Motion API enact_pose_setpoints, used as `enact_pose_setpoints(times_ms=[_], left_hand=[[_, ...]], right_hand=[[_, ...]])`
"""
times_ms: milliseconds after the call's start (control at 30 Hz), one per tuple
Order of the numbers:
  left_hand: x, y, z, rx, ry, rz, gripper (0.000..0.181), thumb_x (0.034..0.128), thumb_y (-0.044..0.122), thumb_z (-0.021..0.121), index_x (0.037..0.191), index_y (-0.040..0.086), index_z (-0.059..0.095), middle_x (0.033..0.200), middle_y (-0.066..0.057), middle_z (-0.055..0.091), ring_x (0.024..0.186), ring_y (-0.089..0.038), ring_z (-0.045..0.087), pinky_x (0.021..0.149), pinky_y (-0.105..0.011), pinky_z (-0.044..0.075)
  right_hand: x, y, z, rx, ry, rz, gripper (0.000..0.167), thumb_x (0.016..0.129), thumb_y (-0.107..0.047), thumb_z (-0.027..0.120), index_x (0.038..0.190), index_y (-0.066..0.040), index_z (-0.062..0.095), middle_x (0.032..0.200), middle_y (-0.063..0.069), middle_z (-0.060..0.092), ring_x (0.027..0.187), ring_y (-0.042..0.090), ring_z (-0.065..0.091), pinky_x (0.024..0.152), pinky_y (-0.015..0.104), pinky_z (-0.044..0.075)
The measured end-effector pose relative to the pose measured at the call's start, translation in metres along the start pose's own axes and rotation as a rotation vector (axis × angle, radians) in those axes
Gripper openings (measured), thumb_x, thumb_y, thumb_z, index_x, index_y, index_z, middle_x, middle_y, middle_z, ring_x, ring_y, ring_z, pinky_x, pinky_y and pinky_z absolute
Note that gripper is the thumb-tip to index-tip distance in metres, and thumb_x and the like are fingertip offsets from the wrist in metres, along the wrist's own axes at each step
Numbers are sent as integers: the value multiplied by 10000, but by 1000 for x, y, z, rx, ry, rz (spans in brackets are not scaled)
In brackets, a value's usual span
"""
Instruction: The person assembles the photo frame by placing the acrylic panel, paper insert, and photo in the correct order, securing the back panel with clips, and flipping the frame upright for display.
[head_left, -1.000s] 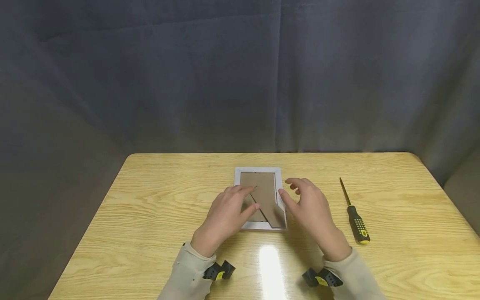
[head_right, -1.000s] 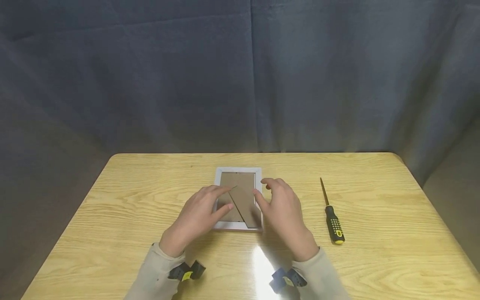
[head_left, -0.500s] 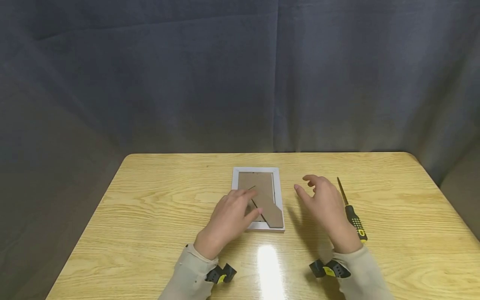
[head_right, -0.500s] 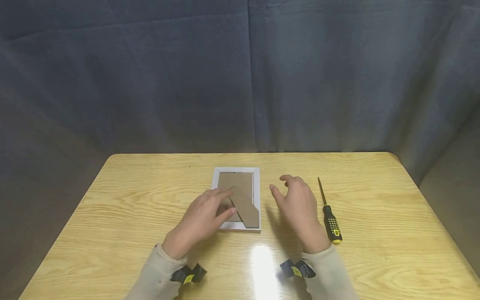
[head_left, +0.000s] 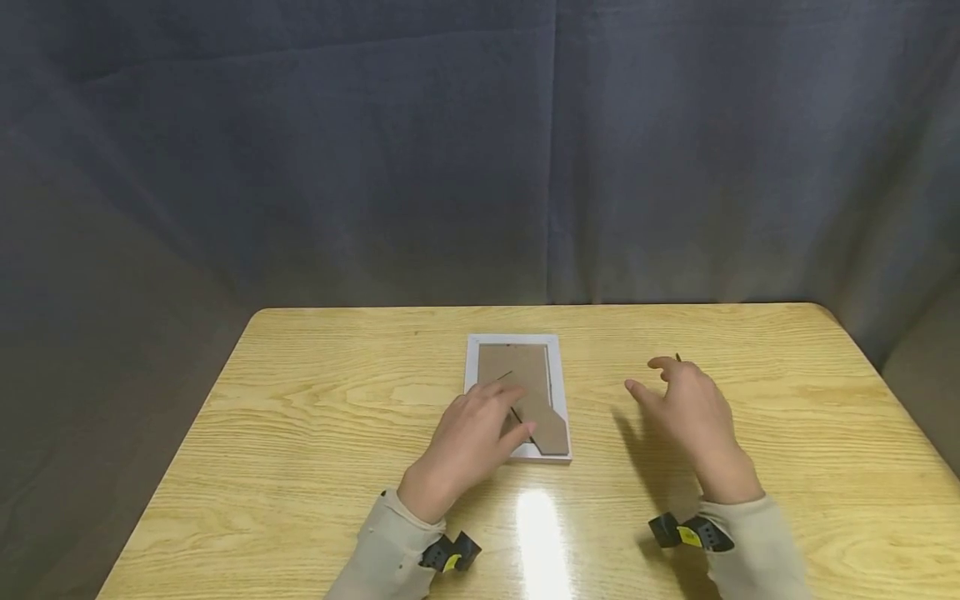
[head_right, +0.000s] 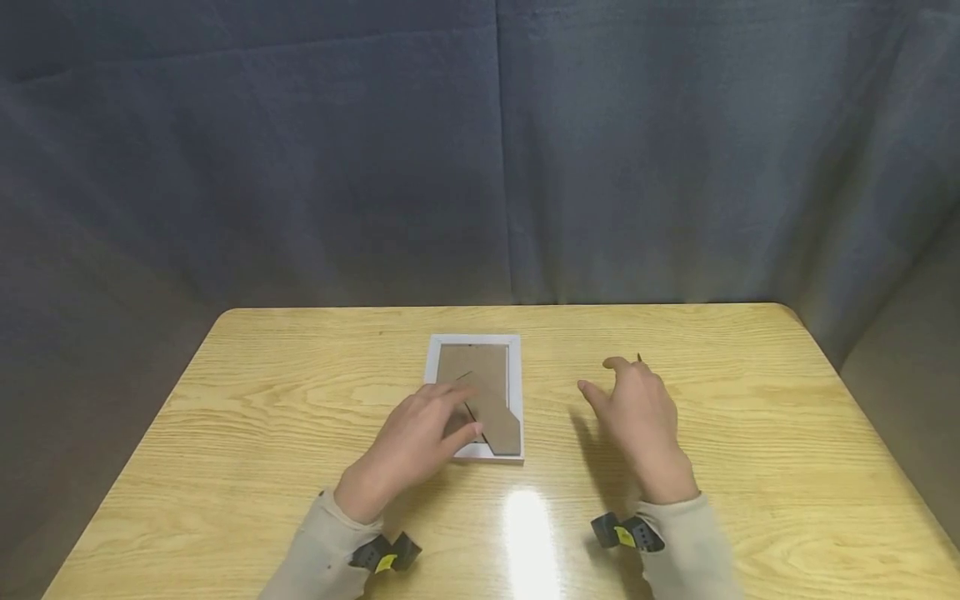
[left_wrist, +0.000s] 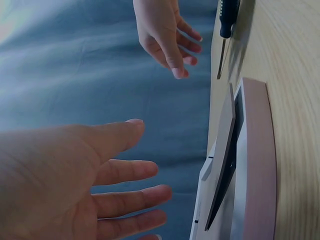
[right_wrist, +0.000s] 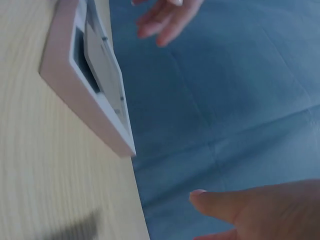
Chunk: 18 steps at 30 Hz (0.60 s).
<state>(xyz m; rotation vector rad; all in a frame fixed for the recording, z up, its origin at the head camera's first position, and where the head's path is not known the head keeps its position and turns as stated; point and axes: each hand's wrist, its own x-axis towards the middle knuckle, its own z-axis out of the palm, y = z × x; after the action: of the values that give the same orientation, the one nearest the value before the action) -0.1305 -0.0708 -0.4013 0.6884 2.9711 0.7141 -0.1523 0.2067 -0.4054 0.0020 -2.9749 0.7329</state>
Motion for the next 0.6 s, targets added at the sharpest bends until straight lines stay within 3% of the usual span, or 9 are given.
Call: enact_pose_setpoints(times_ms=[300,600], left_hand=[[-2,4,6,19,-23,25,470,992,388,640,1366,104,630,1371,-79,656,1304,-299,592,1064,-473,499],[-1,4,10,13,-40,18,469,989,392,642,1367,115,632,1345,-98,664,1283,-315,600,1057,-485,501]], right_hand=[[4,32,-9,-46,-125,43,669,994,-381,621,1362,164,492,1270,415,577,1123,577,566,867,626,491],[8,60,-19,-67,-237,131,688,1013,-435,563,1339,168,494,1184,373,642,1042,521,632,776,561,521]])
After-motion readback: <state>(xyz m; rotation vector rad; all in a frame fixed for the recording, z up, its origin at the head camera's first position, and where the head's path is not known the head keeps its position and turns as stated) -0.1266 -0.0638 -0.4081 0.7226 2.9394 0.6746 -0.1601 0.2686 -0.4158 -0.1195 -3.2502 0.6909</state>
